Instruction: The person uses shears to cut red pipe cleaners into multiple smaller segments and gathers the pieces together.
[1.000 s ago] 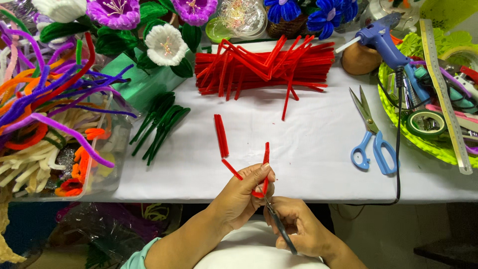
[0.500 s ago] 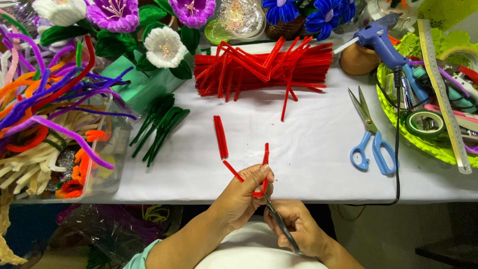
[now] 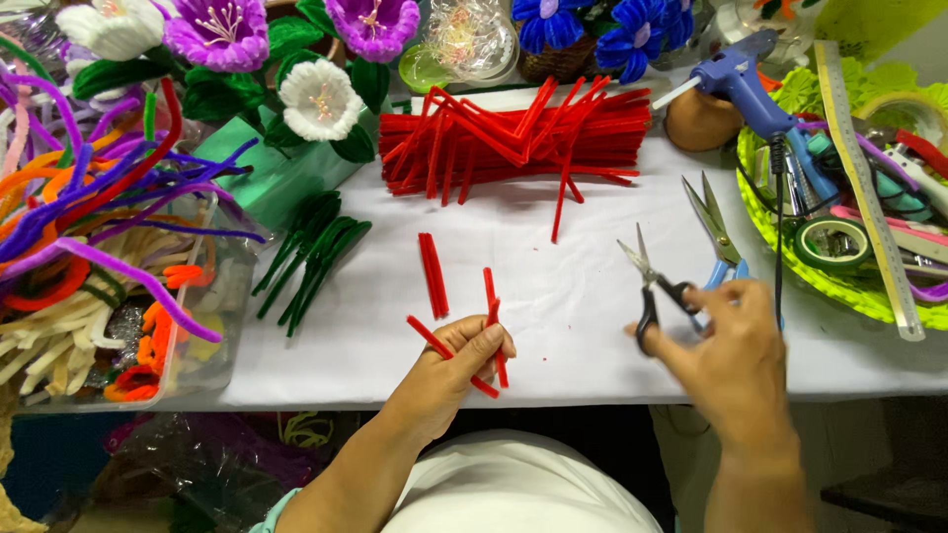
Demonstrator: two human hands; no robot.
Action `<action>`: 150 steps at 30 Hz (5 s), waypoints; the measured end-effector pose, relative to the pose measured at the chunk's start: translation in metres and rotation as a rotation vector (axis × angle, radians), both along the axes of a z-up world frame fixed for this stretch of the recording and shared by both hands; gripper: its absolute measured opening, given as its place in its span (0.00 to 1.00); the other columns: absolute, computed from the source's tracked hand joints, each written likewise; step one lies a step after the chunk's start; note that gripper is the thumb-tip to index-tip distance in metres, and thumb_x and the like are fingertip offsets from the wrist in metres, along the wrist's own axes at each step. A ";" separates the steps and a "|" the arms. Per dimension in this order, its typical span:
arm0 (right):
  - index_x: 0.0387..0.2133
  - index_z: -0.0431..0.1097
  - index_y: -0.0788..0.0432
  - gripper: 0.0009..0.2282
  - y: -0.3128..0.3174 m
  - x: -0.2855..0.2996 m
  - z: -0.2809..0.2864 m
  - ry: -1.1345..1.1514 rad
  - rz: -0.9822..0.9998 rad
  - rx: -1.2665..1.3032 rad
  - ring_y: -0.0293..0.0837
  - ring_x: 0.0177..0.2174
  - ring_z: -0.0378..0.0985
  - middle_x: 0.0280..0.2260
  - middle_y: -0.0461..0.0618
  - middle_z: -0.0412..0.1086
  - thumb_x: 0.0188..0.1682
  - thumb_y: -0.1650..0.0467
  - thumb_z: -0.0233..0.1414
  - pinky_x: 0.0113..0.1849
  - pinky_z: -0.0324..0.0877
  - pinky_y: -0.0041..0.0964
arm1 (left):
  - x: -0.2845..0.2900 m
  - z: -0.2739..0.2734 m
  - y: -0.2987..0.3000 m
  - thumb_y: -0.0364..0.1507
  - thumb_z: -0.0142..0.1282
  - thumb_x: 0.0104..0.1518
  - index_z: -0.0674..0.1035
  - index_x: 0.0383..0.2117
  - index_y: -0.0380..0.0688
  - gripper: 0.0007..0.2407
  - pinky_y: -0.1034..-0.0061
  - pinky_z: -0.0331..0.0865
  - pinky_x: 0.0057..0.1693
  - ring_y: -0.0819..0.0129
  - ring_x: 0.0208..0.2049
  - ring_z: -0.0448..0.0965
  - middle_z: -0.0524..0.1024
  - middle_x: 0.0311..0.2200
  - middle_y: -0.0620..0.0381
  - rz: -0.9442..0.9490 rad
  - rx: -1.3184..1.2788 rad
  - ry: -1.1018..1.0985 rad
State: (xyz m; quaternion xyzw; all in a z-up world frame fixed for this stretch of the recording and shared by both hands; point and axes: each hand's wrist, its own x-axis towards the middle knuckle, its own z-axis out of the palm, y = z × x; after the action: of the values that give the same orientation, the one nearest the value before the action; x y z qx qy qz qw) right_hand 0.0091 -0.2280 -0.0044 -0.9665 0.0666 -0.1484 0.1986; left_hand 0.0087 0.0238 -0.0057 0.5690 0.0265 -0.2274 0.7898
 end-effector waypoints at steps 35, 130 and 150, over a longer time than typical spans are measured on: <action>0.21 0.72 0.63 0.03 0.124 0.047 0.030 0.333 0.433 1.145 0.33 0.21 0.70 0.20 0.48 0.72 0.35 0.74 0.55 0.20 0.64 0.24 | -0.005 0.000 0.016 0.33 0.42 0.55 0.72 0.18 0.43 0.11 0.83 0.62 0.28 0.76 0.18 0.65 0.67 0.16 0.61 -0.057 0.286 -0.117; 0.25 0.72 0.62 0.02 0.074 0.110 0.005 -0.146 0.488 1.123 0.34 0.23 0.70 0.24 0.48 0.69 0.39 0.77 0.54 0.21 0.69 0.26 | 0.114 0.045 -0.015 0.28 0.54 0.44 0.72 0.41 0.33 0.17 0.56 0.68 0.35 0.44 0.28 0.76 0.76 0.25 0.36 -0.206 0.743 -0.689; 0.30 0.72 0.62 0.14 0.081 0.102 -0.033 0.329 0.340 0.550 0.42 0.15 0.72 0.12 0.51 0.68 0.27 0.76 0.59 0.18 0.68 0.30 | 0.245 0.036 -0.006 0.32 0.60 0.41 0.80 0.22 0.60 0.03 0.73 0.63 0.38 0.63 0.36 0.69 0.74 0.28 0.58 -0.396 1.674 -1.235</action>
State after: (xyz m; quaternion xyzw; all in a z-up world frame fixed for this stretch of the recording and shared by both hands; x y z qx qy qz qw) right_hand 0.1107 -0.1468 -0.0371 -0.8851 -0.0265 0.0679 0.4597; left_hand 0.2533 0.0177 0.0305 0.9430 -0.3246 0.0675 -0.0290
